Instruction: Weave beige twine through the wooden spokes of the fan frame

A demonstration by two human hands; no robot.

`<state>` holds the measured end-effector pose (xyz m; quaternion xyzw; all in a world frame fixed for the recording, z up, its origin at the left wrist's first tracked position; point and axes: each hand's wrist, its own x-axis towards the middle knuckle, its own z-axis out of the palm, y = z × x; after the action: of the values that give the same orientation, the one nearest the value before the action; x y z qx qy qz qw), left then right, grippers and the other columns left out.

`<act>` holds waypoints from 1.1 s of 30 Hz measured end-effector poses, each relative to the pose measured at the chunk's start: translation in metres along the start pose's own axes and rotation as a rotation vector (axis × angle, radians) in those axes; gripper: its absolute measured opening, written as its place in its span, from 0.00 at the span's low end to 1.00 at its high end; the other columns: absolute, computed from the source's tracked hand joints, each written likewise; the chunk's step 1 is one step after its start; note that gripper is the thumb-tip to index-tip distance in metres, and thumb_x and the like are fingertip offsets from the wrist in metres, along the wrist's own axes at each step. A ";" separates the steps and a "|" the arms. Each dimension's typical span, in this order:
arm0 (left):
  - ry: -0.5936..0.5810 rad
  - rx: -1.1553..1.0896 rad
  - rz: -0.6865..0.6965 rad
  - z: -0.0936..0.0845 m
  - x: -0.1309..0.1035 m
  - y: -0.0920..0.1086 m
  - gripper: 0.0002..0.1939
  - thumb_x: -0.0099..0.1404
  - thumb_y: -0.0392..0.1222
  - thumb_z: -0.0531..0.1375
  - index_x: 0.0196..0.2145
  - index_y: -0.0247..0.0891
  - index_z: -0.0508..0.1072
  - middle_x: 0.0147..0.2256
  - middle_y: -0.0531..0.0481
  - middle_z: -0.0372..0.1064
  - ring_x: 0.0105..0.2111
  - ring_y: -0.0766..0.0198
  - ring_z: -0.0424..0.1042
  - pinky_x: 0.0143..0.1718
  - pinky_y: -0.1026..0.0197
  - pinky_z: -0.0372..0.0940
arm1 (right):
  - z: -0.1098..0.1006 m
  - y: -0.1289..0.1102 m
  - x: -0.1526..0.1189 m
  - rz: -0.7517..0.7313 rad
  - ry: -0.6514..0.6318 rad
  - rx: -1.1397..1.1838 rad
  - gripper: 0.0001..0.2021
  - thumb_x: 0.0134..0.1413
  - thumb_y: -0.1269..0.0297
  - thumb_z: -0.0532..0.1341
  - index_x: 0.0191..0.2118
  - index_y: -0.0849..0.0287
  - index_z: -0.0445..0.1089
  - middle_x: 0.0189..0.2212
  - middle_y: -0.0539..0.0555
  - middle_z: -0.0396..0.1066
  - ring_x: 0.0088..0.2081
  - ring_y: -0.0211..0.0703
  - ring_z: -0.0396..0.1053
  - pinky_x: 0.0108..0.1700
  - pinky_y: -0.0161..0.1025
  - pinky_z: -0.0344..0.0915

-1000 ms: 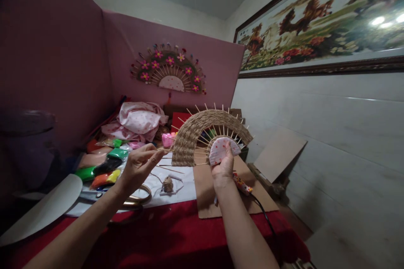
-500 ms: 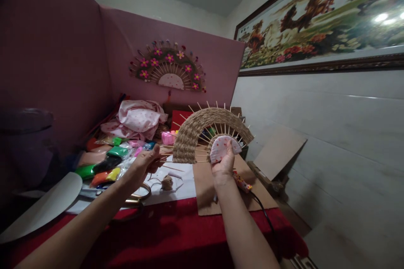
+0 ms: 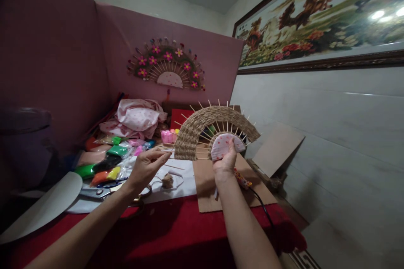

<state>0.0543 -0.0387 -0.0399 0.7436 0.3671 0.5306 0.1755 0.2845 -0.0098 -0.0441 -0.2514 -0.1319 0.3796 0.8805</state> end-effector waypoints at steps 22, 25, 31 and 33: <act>0.150 0.689 0.418 0.008 -0.013 0.004 0.09 0.61 0.35 0.54 0.27 0.38 0.74 0.24 0.49 0.65 0.28 0.64 0.66 0.28 0.63 0.56 | 0.007 -0.002 -0.008 -0.019 0.044 0.071 0.10 0.45 0.58 0.61 0.33 0.58 0.69 0.26 0.45 0.71 0.27 0.33 0.68 0.32 0.32 0.66; 0.159 0.661 0.441 0.008 -0.014 0.004 0.09 0.61 0.35 0.54 0.26 0.37 0.73 0.23 0.50 0.64 0.28 0.64 0.65 0.28 0.63 0.56 | 0.008 -0.003 -0.010 -0.012 0.034 0.079 0.10 0.46 0.58 0.61 0.32 0.58 0.69 0.25 0.44 0.71 0.26 0.32 0.68 0.31 0.32 0.66; 0.144 0.617 0.451 0.009 -0.015 0.003 0.10 0.61 0.36 0.55 0.23 0.36 0.72 0.23 0.49 0.64 0.27 0.65 0.65 0.28 0.63 0.57 | 0.009 -0.003 -0.012 0.016 0.052 0.097 0.09 0.46 0.59 0.61 0.33 0.58 0.69 0.25 0.44 0.71 0.25 0.32 0.68 0.28 0.30 0.66; 0.142 0.605 0.440 0.010 -0.015 0.003 0.10 0.61 0.37 0.55 0.23 0.36 0.71 0.23 0.49 0.64 0.27 0.65 0.65 0.27 0.63 0.56 | 0.008 -0.002 -0.011 0.007 0.051 0.095 0.10 0.45 0.59 0.61 0.33 0.58 0.69 0.25 0.44 0.71 0.26 0.33 0.68 0.30 0.31 0.66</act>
<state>0.0618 -0.0506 -0.0517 0.7843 0.3499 0.4732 -0.1961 0.2750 -0.0163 -0.0362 -0.2192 -0.0902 0.3818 0.8933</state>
